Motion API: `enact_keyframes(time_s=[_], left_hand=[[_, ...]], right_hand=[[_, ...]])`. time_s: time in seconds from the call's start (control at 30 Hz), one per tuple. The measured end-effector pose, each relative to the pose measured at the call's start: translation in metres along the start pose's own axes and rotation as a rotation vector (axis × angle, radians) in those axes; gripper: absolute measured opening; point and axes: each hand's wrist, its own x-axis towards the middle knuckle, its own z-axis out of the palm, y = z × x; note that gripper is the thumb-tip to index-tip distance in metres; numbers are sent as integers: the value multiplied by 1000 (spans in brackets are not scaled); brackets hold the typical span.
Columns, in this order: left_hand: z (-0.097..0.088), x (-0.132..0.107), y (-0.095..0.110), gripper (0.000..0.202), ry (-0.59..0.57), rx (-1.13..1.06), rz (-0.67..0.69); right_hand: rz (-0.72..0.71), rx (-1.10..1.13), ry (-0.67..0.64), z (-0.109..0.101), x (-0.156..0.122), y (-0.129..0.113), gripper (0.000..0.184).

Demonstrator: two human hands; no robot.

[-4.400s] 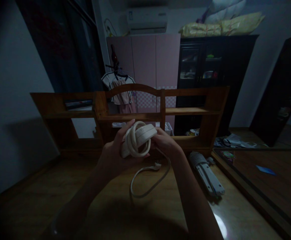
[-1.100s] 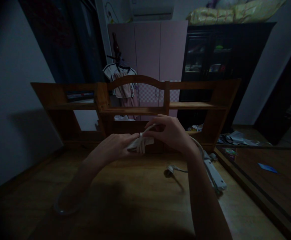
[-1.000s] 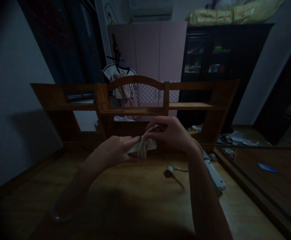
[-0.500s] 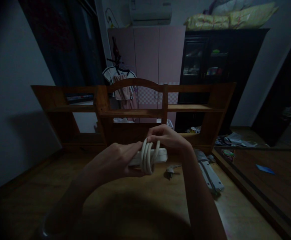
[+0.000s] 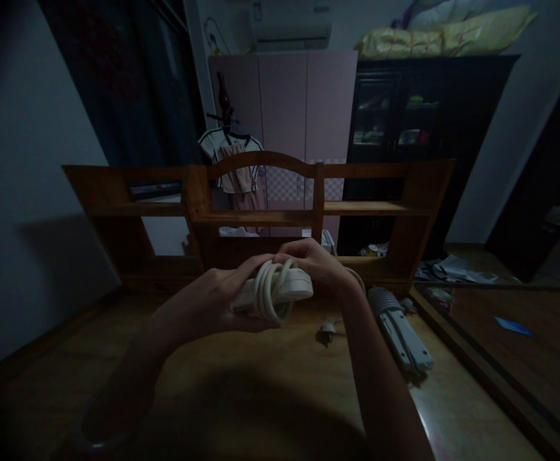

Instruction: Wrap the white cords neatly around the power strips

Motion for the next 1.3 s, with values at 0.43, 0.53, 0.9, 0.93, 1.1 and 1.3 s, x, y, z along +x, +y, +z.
enact_keyframes(time_s=[0.43,0.53,0.9,0.93,1.1,1.3], left_hand=[[20,22,-50,52,526,-774,-298],[21,24,-54,53,519,-895,-301],[24,25,-59,57,476,-1050,-425],[24,25,-61,58,491,-1042,-426],[24,26,-76,58,607,-963,-402],[28,26,-90,61,495,-1045,-522]], right_hand=[[-220,-580,345,17,13,4,39],[-229,-719,390,21,10,0,30],[-199,-1017,465,20,0,-15,19],[-189,-1011,469,16,-1,-15,21],[-154,-997,524,1,-8,-16,29],[-224,-1062,517,13,-11,-31,26]])
